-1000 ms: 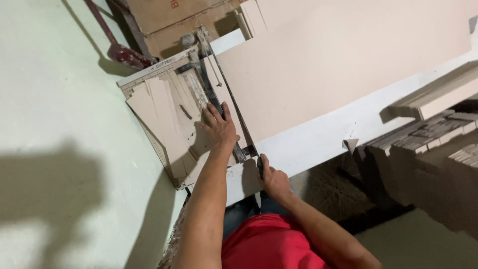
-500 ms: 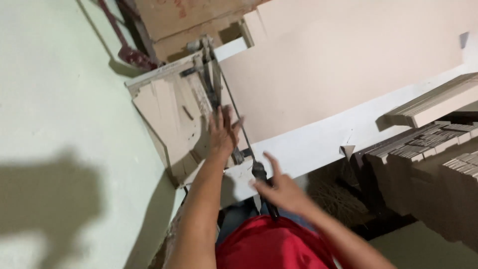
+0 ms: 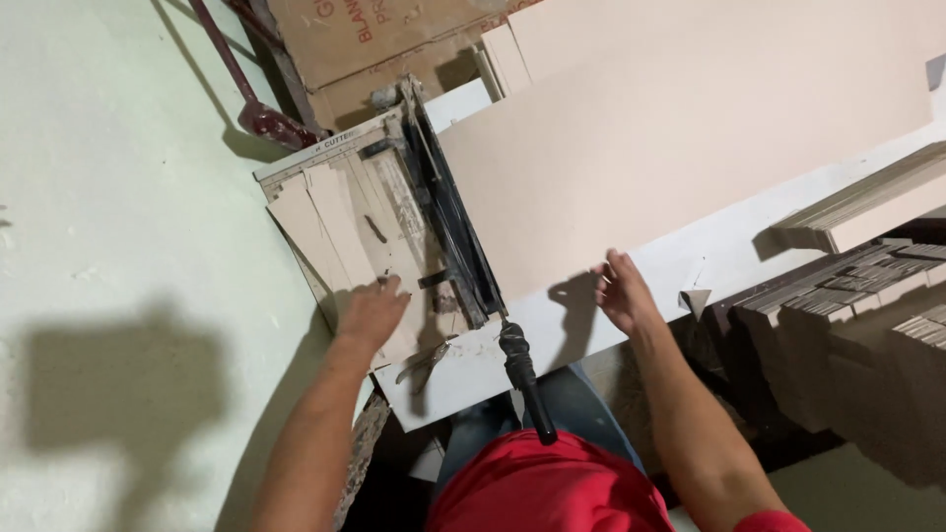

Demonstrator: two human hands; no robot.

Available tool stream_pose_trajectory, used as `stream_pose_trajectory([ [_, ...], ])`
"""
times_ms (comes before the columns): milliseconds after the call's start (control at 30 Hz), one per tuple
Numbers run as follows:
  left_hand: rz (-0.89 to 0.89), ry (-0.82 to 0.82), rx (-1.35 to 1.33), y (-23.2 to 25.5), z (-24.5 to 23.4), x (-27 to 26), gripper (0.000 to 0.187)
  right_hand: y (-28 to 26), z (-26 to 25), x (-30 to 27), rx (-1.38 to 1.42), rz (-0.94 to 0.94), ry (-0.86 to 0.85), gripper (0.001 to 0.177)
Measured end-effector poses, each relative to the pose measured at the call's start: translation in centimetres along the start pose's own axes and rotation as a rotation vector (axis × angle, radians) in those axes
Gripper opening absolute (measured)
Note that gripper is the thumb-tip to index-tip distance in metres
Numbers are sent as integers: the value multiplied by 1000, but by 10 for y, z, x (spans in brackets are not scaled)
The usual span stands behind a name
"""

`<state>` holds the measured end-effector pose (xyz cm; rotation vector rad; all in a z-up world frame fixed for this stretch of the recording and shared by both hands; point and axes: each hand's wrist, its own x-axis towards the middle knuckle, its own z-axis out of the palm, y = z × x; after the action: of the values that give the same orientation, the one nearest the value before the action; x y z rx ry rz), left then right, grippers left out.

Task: The person uses a manual guillotine-style paper cutter to trim a large sheet of cardboard. They align the sheet against the cutter's guide, pull down the lever to slice off a strip, and repeat the process several times to produce smaller rectangular pieces.

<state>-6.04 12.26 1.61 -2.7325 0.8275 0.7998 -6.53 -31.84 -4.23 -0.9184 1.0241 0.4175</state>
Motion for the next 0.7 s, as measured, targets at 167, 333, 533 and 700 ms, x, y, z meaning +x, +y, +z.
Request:
stream_pose_trajectory([
  [167, -175, -74, -450, 10, -51, 13, 37, 20, -21, 3, -196, -69, -54, 10],
  [333, -392, -40, -681, 42, -95, 56, 67, 22, 25, -7, -323, -101, -56, 16],
  [533, -427, -73, -637, 64, -67, 89, 115, 14, 45, -10, -551, -98, 2, 28],
  [700, -482, -161, -616, 66, -66, 101, 118, -27, 115, -94, -1253, -91, -41, 55],
])
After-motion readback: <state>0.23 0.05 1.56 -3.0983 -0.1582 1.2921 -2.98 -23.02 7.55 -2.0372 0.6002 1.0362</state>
